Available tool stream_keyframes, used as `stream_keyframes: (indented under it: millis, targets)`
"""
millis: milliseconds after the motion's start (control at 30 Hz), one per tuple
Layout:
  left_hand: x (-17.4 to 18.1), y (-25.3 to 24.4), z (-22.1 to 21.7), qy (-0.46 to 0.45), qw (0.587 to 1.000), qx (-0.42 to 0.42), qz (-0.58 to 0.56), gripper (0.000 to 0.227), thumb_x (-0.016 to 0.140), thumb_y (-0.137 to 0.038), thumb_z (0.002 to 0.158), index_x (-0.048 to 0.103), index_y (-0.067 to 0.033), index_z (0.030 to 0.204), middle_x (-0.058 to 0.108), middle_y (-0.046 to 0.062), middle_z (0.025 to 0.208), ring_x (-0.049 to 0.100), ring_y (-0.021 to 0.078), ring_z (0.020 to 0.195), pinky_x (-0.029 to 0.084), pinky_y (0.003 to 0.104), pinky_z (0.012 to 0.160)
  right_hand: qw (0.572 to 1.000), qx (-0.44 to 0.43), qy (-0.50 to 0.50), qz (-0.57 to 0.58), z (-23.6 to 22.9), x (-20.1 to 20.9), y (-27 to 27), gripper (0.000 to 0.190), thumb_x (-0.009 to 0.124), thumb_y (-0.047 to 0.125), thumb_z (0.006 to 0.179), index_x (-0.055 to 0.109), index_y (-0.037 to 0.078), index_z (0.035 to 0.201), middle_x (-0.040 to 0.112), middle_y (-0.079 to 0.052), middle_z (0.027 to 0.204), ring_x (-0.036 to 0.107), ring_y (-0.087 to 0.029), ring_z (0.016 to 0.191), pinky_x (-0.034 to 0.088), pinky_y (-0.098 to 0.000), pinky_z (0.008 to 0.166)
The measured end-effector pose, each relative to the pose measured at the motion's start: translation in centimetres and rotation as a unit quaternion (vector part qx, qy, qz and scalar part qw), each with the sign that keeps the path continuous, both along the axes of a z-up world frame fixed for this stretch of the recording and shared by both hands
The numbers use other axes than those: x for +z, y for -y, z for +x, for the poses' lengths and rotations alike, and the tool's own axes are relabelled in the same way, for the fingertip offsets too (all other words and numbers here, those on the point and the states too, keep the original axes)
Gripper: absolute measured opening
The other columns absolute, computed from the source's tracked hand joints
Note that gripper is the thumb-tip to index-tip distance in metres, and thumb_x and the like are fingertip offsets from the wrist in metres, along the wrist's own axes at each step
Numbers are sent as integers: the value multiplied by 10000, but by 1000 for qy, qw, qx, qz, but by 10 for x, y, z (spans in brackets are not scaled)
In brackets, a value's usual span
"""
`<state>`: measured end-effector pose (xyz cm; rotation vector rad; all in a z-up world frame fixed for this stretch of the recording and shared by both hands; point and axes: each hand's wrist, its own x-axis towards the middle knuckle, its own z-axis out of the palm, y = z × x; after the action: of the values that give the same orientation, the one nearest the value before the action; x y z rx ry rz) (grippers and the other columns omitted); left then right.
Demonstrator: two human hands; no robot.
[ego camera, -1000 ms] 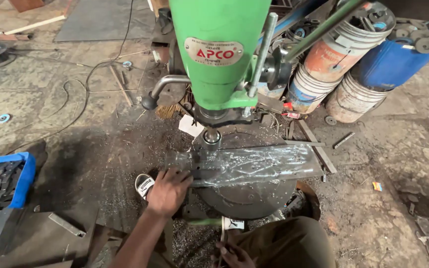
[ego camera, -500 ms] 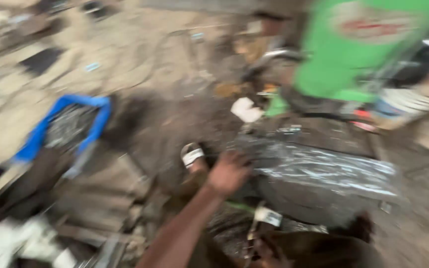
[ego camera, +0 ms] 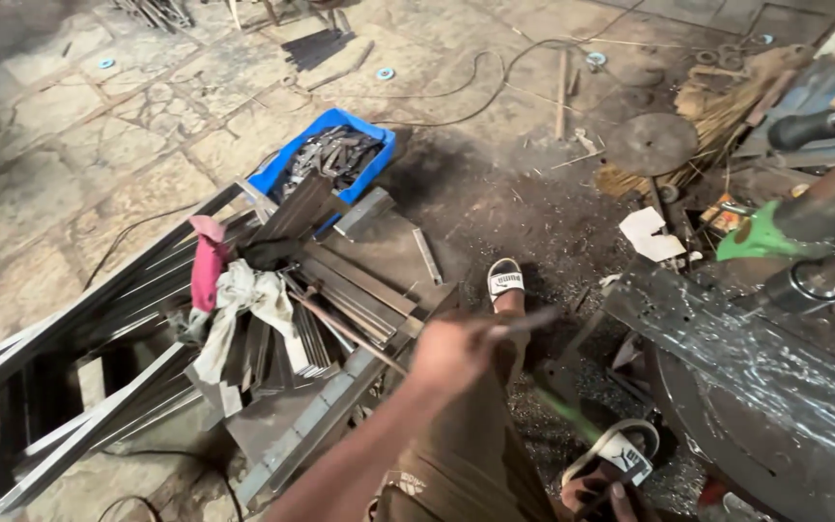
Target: Drilling holes into a metal plate using a drill press.
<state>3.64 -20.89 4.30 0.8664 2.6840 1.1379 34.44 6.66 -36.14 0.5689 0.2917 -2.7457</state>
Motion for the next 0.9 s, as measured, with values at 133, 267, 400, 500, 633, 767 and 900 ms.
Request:
stream_keyframes:
  millis: [133,267,400,500,633,767,900]
  targets:
    - [-20,97,-22,35,977,206,51,208,684,-154,911,815,-153,1072,760,111,713,642,170,479,523,349,474,998,-34,-12,46,-36,14,10,534,645,282,875,408,89,1313,573,-94,1054,626,-204,963,532,-410,916]
    - [-47,163,-43,-42,955,289,49,195,719,-197,885,804,-76,1012,710,170,661,685,232,516,530,393,540,987,-86,-25,137,-38,7,22,588,628,294,890,388,97,1389,574,-118,1082,608,-209,941,527,-441,875]
    - [-52,186,-50,-45,935,351,-8,248,741,-287,904,795,-48,947,691,241,709,706,377,667,553,456,607,946,-174,-35,272,-41,-9,19,672,602,313,912,357,108,1504,575,-153,1123,582,-216,908,522,-489,813]
    - [-37,188,-51,-32,931,343,-121,303,718,-358,917,787,-64,907,723,221,760,720,399,720,582,469,634,957,-158,-200,135,-43,-65,-7,622,553,266,1062,313,175,1629,556,-147,1214,567,-255,1028,475,-513,962]
    - [-33,194,-51,-53,919,305,-246,379,697,-452,922,798,-91,867,753,194,828,731,391,793,613,477,703,932,-175,-26,318,-34,-29,-12,638,521,279,908,373,97,1501,590,-207,1313,639,-339,1133,512,-566,975]
    - [-38,197,-52,-40,913,310,-262,353,714,-467,895,803,-127,921,752,189,844,731,395,804,611,484,716,937,-195,-34,288,-28,-81,-31,647,523,184,1016,315,26,1608,554,-121,1453,567,-187,1282,419,-433,1122]
    - [-34,207,-46,-52,922,321,-210,264,725,-416,864,815,-200,986,755,190,870,729,408,811,605,505,732,932,-108,-17,346,-30,-24,-18,606,506,278,993,354,60,1537,675,-296,1086,704,-413,982,546,-614,943]
